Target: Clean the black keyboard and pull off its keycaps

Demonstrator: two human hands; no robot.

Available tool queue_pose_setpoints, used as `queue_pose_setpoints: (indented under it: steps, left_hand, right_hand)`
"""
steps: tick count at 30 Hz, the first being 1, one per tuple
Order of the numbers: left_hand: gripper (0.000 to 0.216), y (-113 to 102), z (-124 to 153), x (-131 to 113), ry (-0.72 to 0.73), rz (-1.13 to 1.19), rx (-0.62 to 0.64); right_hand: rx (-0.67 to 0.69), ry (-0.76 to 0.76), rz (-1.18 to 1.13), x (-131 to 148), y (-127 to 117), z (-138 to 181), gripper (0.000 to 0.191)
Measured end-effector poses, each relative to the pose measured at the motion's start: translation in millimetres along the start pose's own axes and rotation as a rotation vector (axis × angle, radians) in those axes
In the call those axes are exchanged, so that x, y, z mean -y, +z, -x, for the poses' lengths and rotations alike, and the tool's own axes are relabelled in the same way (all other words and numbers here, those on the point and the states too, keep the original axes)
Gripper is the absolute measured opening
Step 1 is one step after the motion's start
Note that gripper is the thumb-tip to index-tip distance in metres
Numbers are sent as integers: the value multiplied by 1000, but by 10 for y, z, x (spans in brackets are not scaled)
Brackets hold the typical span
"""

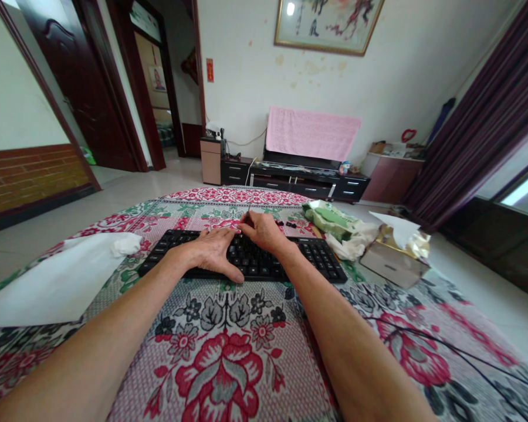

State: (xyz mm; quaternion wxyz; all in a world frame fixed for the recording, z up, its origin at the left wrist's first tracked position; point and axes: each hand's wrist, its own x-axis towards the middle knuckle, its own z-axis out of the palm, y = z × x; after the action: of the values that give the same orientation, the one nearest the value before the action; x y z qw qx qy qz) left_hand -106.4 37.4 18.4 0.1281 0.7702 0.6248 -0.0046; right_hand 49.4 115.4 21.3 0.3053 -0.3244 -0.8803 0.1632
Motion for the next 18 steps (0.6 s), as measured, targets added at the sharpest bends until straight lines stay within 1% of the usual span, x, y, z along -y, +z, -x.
queue_pose_setpoints:
  steps: [4, 7, 14, 18]
  left_hand:
    - [130, -11, 4, -7, 4, -8, 0]
    - [131, -21, 14, -16, 2, -14, -3]
    - [135, -12, 10, 0, 0, -12, 7]
    - [135, 4, -5, 13, 5, -14, -1]
  right_hand:
    - [-17, 35, -109, -90, 57, -33, 14]
    - [-18, 85, -142, -129, 74, -54, 15]
    - [-17, 181, -145, -65, 55, -92, 11]
    - [2, 208, -64, -29, 47, -149, 11]
